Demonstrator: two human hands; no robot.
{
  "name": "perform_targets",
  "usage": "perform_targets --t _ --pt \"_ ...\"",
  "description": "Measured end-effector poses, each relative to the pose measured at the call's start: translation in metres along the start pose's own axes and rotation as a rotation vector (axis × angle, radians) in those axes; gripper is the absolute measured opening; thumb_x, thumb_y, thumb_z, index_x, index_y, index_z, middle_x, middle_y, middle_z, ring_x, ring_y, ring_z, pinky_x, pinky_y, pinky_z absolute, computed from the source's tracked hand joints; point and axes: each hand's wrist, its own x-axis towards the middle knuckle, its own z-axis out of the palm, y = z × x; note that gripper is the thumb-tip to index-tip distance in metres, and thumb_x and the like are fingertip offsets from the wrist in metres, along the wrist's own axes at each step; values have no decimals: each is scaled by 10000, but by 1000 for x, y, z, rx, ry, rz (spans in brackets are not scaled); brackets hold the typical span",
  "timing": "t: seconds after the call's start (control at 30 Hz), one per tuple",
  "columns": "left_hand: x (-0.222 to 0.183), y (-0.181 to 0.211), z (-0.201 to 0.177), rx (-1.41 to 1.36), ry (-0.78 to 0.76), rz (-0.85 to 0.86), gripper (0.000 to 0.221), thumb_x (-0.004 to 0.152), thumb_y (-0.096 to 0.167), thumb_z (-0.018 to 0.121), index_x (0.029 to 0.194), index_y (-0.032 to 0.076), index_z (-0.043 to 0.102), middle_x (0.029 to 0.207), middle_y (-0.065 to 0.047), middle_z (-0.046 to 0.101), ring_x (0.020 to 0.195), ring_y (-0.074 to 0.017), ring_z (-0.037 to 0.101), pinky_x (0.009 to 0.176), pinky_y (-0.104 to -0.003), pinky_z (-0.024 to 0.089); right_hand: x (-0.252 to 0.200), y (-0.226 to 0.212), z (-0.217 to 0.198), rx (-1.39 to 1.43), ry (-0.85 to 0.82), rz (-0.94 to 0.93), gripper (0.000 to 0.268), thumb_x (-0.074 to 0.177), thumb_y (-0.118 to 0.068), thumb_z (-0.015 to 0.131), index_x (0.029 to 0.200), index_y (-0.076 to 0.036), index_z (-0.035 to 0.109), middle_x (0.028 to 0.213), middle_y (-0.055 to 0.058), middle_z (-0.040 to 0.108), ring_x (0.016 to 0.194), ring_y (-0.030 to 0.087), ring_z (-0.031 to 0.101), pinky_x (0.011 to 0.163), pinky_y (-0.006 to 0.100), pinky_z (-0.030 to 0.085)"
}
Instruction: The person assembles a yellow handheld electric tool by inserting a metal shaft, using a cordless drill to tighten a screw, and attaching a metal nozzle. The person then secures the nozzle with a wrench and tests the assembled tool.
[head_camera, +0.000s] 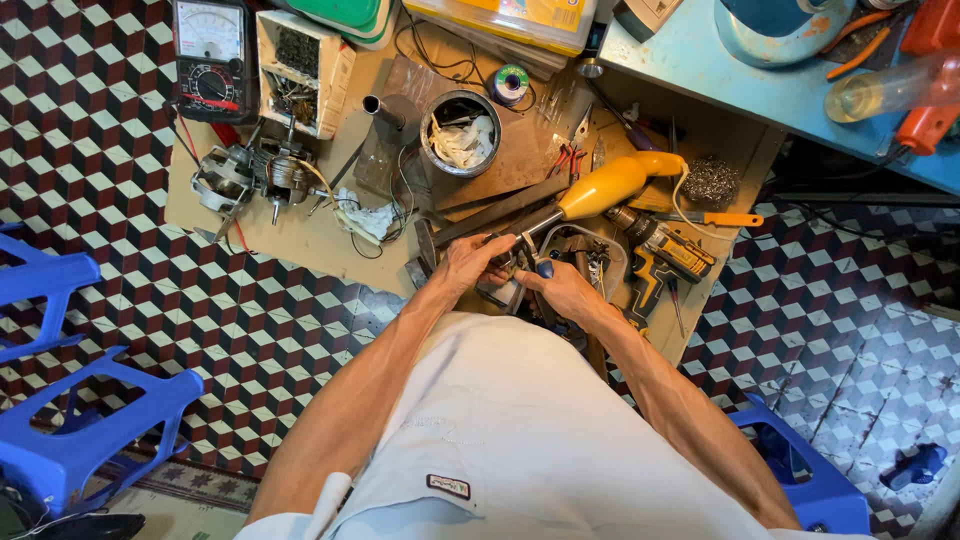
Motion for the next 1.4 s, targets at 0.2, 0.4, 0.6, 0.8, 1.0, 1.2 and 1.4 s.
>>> perform_targets --t 0.2,0.4,0.6,0.8,1.0,1.2,1.4 --pt "-2 1 1 -27 0 -13 581 845 480 732 1125 -28 691 859 -110 727 692 -152 726 645 -265 645 1 1 1 20 -2 23 358 955 -376 661 855 -32 669 703 57 659 636 160 601 602 334 474" --pt "-2 1 1 -81 -30 -17 569 848 465 733 1152 -14 692 854 -107 709 699 -147 713 643 -264 644 0 0 1 51 2 16 339 949 -366 671 855 -40 651 702 59 647 639 158 619 612 334 491" --pt "-5 1 3 -105 -30 -8 569 855 473 714 1162 -4 671 848 -95 702 703 -148 696 649 -268 621 5 7 1 38 -7 7 360 966 -364 659 860 -20 651 712 75 651 652 174 618 627 331 489" --pt "-11 11 14 -154 16 22 525 836 405 732 1133 -6 600 859 -109 712 724 -157 724 686 -263 629 -10 7 -8 -259 120 5 487 907 -495 671 1034 -25 658 891 151 714 880 266 688 795 396 508" --pt "-21 38 39 -126 73 119 494 806 308 743 1152 16 546 846 -101 705 646 -140 695 600 -262 599 -39 -5 -50 -515 274 9 683 902 -560 726 1208 33 583 981 239 666 939 343 677 866 461 540" --pt "-30 87 71 -97 -23 181 397 802 329 715 1081 50 667 729 -56 665 550 -109 621 472 -255 539 0 -27 -99 -902 762 -627 822 629 -197 875 1343 2 519 1407 285 496 1287 443 476 1051 532 385" --pt "-36 119 88 -103 10 167 359 818 321 709 1018 24 681 667 -18 618 517 -95 584 435 -238 486 31 -26 -119 -804 714 -700 731 589 -79 810 1275 -58 560 1297 168 586 1241 388 544 1033 490 444"
